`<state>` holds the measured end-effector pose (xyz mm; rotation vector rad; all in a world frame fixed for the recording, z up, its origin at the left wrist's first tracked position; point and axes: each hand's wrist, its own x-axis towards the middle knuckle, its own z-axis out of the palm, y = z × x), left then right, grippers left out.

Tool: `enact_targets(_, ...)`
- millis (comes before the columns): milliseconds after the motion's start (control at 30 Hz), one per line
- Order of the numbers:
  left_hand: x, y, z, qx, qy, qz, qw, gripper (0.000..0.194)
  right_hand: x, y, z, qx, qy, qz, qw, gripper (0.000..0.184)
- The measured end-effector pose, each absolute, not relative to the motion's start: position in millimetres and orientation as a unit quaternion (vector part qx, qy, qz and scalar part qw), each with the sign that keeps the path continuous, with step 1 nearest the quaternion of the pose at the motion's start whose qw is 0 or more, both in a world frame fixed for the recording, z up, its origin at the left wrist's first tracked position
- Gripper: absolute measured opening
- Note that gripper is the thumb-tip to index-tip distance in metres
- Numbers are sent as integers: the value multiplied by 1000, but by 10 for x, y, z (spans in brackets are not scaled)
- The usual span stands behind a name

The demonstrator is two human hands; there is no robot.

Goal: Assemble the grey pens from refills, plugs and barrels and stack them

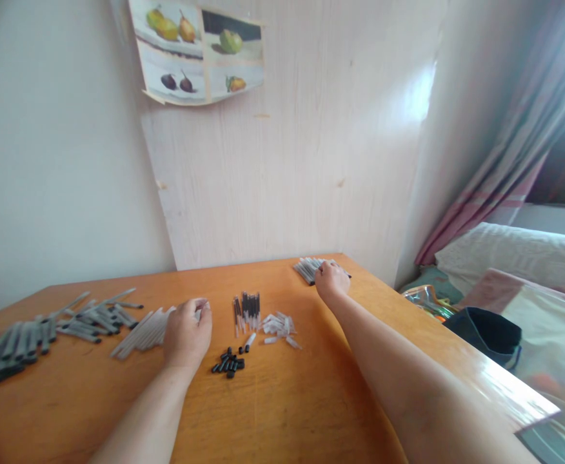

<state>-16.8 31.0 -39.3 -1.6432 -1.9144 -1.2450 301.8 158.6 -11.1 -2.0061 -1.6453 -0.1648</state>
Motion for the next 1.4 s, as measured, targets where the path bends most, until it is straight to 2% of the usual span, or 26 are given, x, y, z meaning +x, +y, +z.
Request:
enact_targets(800, -201, 323, -401, -593, -671, -415, 160, 22, 2984, 1673, -261, -731, -641, -111, 207, 33)
enact_targets(1400, -189, 310, -381, -584, -681, -414, 153, 24, 3004, 1656, -298, -735, -644, -86, 194, 31)
